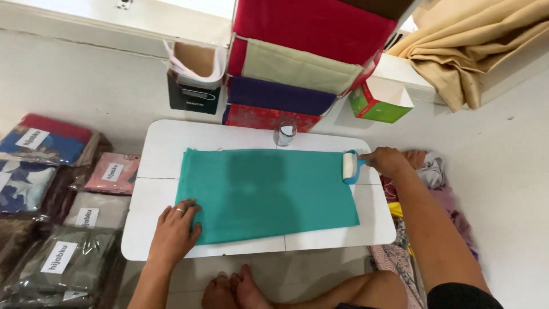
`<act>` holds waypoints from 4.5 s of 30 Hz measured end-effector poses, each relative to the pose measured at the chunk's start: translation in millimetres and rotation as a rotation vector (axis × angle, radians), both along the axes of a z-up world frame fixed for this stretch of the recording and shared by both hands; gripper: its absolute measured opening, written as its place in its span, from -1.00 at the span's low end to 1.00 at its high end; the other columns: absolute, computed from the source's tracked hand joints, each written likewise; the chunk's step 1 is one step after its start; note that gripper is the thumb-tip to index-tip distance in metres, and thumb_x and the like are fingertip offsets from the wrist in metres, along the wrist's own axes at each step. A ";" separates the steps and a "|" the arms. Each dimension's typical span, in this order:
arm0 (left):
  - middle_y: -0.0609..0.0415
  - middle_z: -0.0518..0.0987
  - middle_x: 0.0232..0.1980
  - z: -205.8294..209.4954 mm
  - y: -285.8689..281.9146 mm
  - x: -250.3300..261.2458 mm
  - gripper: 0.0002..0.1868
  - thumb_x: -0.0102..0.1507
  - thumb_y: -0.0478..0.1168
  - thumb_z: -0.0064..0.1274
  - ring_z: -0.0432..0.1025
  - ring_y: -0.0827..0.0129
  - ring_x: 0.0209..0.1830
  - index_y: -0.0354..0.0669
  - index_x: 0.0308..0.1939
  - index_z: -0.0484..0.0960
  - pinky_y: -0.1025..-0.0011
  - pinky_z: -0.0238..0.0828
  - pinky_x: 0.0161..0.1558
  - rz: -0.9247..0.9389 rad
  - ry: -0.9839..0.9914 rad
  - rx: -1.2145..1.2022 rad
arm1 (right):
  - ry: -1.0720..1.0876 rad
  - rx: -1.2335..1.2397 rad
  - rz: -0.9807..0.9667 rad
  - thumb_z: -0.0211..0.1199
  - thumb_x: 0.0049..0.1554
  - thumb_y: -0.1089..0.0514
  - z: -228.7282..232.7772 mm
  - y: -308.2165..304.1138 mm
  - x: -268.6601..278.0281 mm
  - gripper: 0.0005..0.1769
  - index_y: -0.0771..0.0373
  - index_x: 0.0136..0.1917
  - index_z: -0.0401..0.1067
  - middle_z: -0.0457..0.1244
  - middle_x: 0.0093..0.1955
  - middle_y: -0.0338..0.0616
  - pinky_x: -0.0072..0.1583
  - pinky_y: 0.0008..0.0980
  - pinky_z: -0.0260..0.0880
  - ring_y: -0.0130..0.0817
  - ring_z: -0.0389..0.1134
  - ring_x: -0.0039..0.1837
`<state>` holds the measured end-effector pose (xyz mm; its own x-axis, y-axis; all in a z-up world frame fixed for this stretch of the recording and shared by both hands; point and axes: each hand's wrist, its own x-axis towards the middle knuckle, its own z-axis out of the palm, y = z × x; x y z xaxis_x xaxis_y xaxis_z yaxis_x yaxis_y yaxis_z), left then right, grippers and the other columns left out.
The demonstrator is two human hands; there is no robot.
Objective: Unfolding a piece of teal fabric on a table and cleaning it thoroughly with a lint roller.
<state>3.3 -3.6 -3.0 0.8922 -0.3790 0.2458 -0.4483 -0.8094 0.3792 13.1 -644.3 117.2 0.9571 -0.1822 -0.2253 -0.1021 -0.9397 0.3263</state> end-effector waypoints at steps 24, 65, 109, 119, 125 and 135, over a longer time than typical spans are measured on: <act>0.03 0.05 0.68 -41.7 -27.0 1.7 -0.12 0.27 0.48 -0.42 -0.12 0.12 0.69 0.21 0.58 0.13 -0.02 -0.22 0.56 -0.077 -0.061 0.277 | -0.458 0.514 -0.422 -0.06 0.32 0.06 -76.3 110.5 -16.8 -0.40 0.08 0.61 0.07 0.27 0.06 0.24 0.07 0.10 0.41 0.20 0.37 0.00; 0.02 -0.13 0.73 -13.0 4.6 -12.9 -0.11 0.35 0.53 -0.58 -0.27 0.20 0.73 0.24 0.65 -0.06 -0.25 -0.40 0.58 0.037 0.309 0.324 | -0.211 0.441 -0.391 -0.04 0.30 -0.02 -6.5 182.3 -238.7 -0.44 0.01 0.54 0.27 0.40 -0.10 0.27 -0.01 0.20 0.51 0.28 0.48 0.00; -0.06 0.16 0.60 4.4 32.1 4.1 -0.22 0.32 -0.39 -0.18 0.04 0.09 0.62 0.03 0.63 0.04 -0.34 -0.06 0.47 0.282 0.229 -0.087 | -0.004 0.400 0.547 0.07 0.26 -0.07 -37.3 393.7 -8.9 -0.52 -0.49 0.42 0.34 0.28 -0.12 -0.17 -0.02 -0.03 0.51 -0.06 0.45 -0.04; -0.04 0.25 0.54 9.1 18.6 0.6 -0.27 0.31 -0.31 -0.19 0.16 0.14 0.56 -0.03 0.60 0.11 -0.17 0.02 0.49 0.203 0.088 -0.065 | -0.055 0.522 0.568 0.05 0.28 -0.05 -4.0 375.5 -3.4 -0.51 -0.45 0.45 0.33 0.25 -0.08 -0.06 0.02 0.04 0.47 0.12 0.41 -0.01; -0.01 0.00 0.67 0.5 -1.3 -16.6 -0.21 0.41 0.34 -0.39 -0.13 0.19 0.69 0.09 0.62 0.03 -0.10 -0.36 0.59 0.003 0.271 0.184 | -0.079 0.311 0.334 0.13 0.23 -0.09 26.6 238.2 2.9 -0.57 -0.45 0.35 0.46 0.38 0.03 -0.18 0.15 -0.02 0.47 -0.02 0.44 0.16; 0.05 -0.09 0.69 12.7 1.6 -22.7 -0.18 0.36 0.46 -0.54 -0.24 0.25 0.70 0.17 0.58 0.06 -0.05 -0.51 0.61 -0.014 0.279 0.224 | 0.082 0.483 0.411 0.12 0.26 -0.03 -2.7 329.6 89.3 -0.51 -0.42 0.43 0.40 0.39 0.10 -0.02 0.26 0.11 0.42 0.14 0.39 0.26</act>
<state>-19.5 -2.0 9.6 0.9078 -0.4082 -0.0967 -0.3639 -0.8809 0.3026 102.5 -314.7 114.5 0.9036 0.3360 -0.2656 0.3049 -0.9402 -0.1520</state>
